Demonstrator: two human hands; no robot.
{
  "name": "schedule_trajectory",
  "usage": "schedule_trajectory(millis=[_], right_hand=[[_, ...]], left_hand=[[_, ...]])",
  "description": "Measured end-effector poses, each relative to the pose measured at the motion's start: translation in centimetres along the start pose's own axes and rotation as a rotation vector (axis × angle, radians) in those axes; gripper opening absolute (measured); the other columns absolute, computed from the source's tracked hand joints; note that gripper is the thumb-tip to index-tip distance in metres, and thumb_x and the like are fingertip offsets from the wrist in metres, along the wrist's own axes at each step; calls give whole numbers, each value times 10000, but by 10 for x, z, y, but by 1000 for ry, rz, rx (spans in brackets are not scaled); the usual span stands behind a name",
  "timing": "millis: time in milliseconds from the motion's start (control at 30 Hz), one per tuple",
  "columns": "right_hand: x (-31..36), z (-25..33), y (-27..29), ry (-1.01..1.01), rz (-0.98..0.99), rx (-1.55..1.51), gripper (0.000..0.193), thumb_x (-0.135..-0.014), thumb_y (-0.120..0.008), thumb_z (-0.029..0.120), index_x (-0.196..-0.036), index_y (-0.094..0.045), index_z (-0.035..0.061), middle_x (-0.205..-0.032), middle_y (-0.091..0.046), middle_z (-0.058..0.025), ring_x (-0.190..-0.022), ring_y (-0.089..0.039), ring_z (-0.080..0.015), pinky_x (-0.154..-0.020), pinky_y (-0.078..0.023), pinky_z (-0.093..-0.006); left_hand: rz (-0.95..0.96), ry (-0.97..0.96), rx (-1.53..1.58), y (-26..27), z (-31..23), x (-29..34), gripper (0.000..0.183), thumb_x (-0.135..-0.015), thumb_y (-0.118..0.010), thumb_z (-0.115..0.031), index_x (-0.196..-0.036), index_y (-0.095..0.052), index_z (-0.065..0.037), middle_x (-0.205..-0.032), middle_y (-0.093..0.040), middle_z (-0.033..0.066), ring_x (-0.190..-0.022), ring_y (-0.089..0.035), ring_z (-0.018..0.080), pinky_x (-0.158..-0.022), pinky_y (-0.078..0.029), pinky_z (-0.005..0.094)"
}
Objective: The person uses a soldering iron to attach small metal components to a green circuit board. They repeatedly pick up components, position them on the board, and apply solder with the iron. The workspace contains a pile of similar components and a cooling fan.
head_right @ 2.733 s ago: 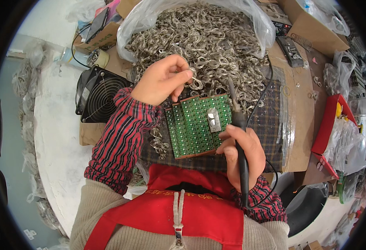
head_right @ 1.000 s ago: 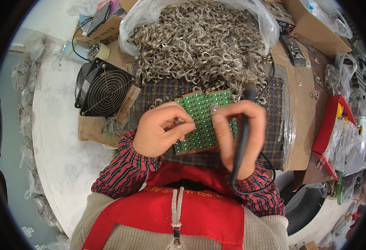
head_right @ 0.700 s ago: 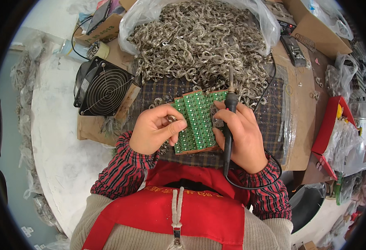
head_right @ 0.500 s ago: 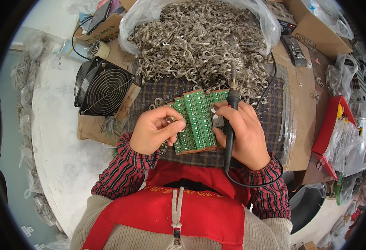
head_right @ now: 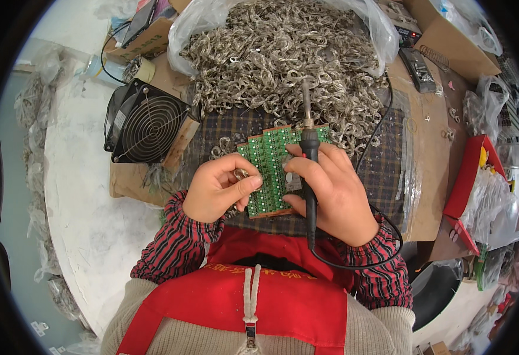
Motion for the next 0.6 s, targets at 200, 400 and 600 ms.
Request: schedule_trajectory(millis=[200,400,600], right_hand=[[5,16,-16,-61,-277,-272,409,-774,-845,37,-1095,-593,61,-1072,-727,-131,-906,-689,-307,-775,-549,-384],[9,20,-28,-178,-380,-396,309,-842,-794,-30,-1070,-598,39,-943,-724,-98,-803,-692,-196,-719,-551,-304],[13,21,-28,-177,-421,-371,313,-836,-796,-48,-1059,-595,42,-896,-734,-94,-762,-706,-199,-703,-554,-299]], left_hand=[[33,-133,-28,-9,-7,2,85,-966,-697,-33,-990,-648,32,-933,-581,53,-646,-613,89,-540,-507,229],[-24,-222,-88,-16,-11,5,86,-952,-722,-62,-965,-677,10,-897,-587,28,-616,-631,65,-519,-506,203],[-57,-235,24,-20,-10,4,111,-975,-696,-80,-972,-652,22,-900,-587,37,-614,-633,67,-507,-511,210]])
Point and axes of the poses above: each hand's wrist, its own x-axis away from the middle knuckle, its own y-axis out of the back of the hand, z = x × y, the point moved 2 cm from there along -x, towards the middle knuckle
